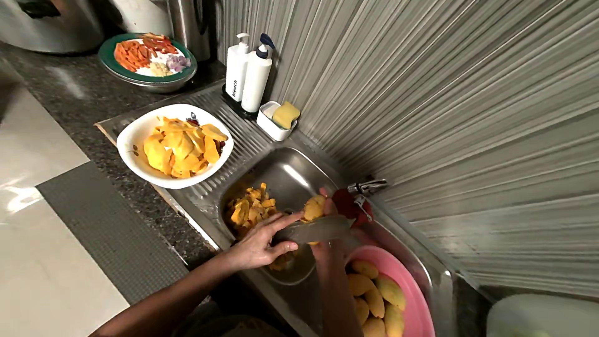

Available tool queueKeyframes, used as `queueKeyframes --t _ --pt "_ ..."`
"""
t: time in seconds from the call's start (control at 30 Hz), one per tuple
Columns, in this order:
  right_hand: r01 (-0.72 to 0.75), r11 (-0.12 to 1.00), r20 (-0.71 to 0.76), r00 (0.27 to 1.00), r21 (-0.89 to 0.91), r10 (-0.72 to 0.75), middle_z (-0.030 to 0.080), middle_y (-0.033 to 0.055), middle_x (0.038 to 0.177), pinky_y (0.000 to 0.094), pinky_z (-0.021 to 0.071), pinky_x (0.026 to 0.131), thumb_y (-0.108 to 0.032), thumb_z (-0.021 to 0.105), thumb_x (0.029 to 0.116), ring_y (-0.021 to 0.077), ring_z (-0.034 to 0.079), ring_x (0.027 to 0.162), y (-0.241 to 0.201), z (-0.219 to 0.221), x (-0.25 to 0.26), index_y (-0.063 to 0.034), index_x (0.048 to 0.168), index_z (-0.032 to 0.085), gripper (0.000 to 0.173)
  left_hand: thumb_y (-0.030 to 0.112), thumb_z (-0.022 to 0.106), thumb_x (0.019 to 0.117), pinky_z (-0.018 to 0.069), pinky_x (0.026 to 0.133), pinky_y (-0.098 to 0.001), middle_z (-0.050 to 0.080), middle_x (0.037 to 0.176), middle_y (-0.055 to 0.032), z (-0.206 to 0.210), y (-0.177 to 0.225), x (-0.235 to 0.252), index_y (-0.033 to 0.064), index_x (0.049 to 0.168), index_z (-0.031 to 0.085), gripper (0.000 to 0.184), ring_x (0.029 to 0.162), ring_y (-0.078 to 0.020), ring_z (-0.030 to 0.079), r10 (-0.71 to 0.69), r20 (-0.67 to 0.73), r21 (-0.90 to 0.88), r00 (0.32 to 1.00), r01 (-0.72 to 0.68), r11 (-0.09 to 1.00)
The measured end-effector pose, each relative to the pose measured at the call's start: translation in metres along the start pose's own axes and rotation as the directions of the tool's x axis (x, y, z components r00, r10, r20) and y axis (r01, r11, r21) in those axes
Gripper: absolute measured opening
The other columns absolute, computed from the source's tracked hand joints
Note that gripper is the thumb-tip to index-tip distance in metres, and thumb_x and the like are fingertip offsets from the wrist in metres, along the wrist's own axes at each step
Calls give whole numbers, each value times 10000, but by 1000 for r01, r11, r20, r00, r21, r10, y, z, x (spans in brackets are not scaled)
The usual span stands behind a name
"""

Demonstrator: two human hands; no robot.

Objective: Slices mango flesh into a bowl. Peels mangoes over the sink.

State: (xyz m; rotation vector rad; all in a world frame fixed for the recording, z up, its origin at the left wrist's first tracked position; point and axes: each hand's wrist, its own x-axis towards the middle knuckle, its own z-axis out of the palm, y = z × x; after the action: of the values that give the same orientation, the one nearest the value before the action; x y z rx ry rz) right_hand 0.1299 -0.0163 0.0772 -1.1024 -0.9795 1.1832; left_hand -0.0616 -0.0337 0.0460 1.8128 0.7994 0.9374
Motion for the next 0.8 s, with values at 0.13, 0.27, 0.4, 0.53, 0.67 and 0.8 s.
queueKeyframes --t 0.13,0.27,0.4,0.53,0.67,0.8 --pt "30 999 -10 1000 -13 -30 635 67 1243 280 554 932 -220 357 1102 87 640 1069 3 3 -3 -7 1462 459 431 438 633 1000 525 995 -320 635 1282 -98 1 -3 3 240 1514 521 561 1129 -135 617 31 -51 21 998 -30 999" --pt "5 1000 -21 1000 29 -4 660 47 1143 275 576 877 -209 419 1058 81 659 981 1 3 -2 4 1426 482 429 398 628 1011 467 1099 -349 630 1373 -56 -3 -5 9 179 1442 593 484 1263 -129 578 40 -53 -79 998 -44 996" --pt "-95 988 -52 995 -118 90 689 84 1092 338 606 814 -204 416 1074 133 687 917 -11 6 -10 1 1328 585 368 341 605 1030 537 761 -210 657 1252 5 -15 -6 18 181 1450 573 451 923 -32 631 -130 -69 -313 989 102 944" --pt "-182 976 99 976 -115 194 670 136 1155 416 616 742 -379 373 1078 228 688 880 -6 -3 -17 -57 1459 519 519 313 566 1052 449 461 -226 589 906 -1 -49 -34 31 244 1477 531 432 579 -84 526 -329 -144 -417 933 244 876" --pt "-243 969 35 969 -50 244 668 122 1111 391 609 734 -421 244 1096 206 685 870 4 -6 -12 -66 1452 501 564 416 562 1039 489 509 -258 601 1009 -18 -49 -27 17 265 1621 285 662 656 -103 569 -401 57 -337 914 395 854" --pt "-96 990 -21 995 -107 94 656 88 1252 309 576 906 -242 344 1085 111 661 1051 4 -5 -11 -8 1444 501 456 439 647 986 543 723 -270 641 1115 -49 -23 -9 -2 205 1637 255 795 875 -95 620 -214 112 -215 970 234 948"
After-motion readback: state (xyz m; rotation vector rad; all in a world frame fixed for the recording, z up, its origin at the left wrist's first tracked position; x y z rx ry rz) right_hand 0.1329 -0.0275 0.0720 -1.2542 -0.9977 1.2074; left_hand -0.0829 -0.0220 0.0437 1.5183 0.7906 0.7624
